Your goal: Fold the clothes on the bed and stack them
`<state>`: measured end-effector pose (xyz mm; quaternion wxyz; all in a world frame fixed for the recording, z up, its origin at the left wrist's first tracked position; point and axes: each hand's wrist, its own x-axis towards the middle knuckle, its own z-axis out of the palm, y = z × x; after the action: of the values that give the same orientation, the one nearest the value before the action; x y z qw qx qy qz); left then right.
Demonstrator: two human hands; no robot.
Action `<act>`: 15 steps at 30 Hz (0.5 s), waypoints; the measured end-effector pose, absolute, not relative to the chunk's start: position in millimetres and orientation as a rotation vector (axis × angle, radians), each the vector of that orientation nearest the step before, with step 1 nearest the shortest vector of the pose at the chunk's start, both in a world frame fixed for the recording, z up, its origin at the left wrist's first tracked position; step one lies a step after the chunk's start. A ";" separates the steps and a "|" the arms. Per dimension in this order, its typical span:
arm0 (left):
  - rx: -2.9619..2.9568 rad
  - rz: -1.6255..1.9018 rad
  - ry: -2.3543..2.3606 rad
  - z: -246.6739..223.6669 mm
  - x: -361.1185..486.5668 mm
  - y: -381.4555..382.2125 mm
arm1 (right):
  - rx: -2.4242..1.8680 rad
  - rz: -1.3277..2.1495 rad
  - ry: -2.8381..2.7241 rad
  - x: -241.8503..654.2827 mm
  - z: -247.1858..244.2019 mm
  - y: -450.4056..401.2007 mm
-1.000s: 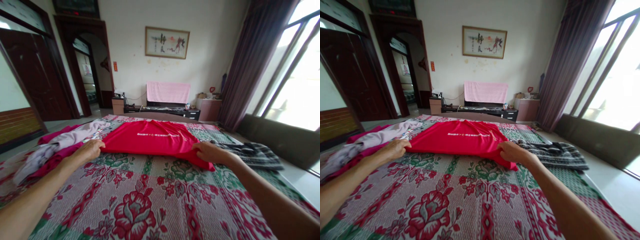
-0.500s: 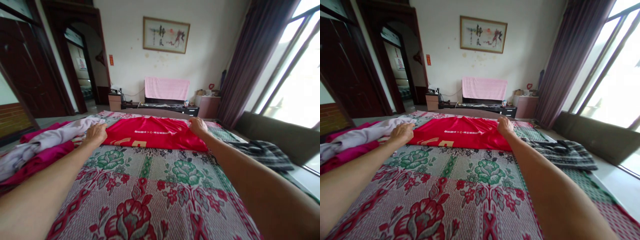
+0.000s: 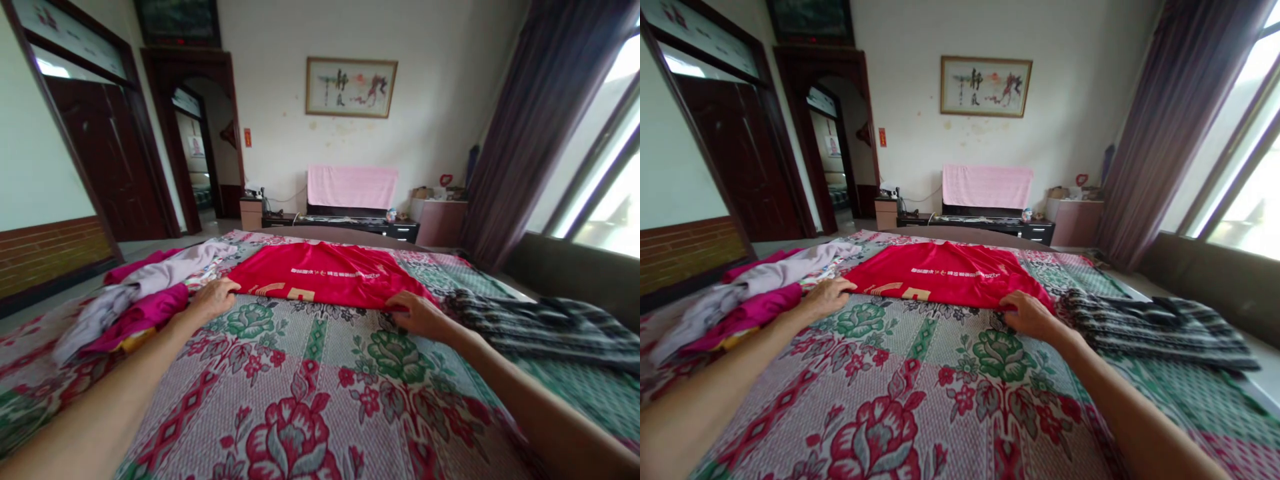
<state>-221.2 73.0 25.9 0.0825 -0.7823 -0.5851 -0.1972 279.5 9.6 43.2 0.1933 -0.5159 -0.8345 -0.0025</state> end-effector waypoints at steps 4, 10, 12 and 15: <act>-2.253 -0.575 -1.728 20.6 -216.1 77.0 | -1.442 -0.024 -2.357 289.9 35.7 19.1; -2.114 -0.529 -1.805 19.0 -210.4 74.4 | -1.529 -0.162 -2.340 279.0 36.9 15.1; -2.082 -0.566 -1.822 18.4 -210.9 73.4 | -1.582 -0.181 -2.287 274.8 37.0 13.3; -2.074 -0.605 -1.834 16.6 -212.9 73.7 | -1.641 -0.188 -2.212 273.7 34.4 14.2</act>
<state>-212.9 73.7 16.6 0.1535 -0.7232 -0.6394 -0.2111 273.7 14.2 34.4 0.1891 -0.5837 -0.7868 -0.0669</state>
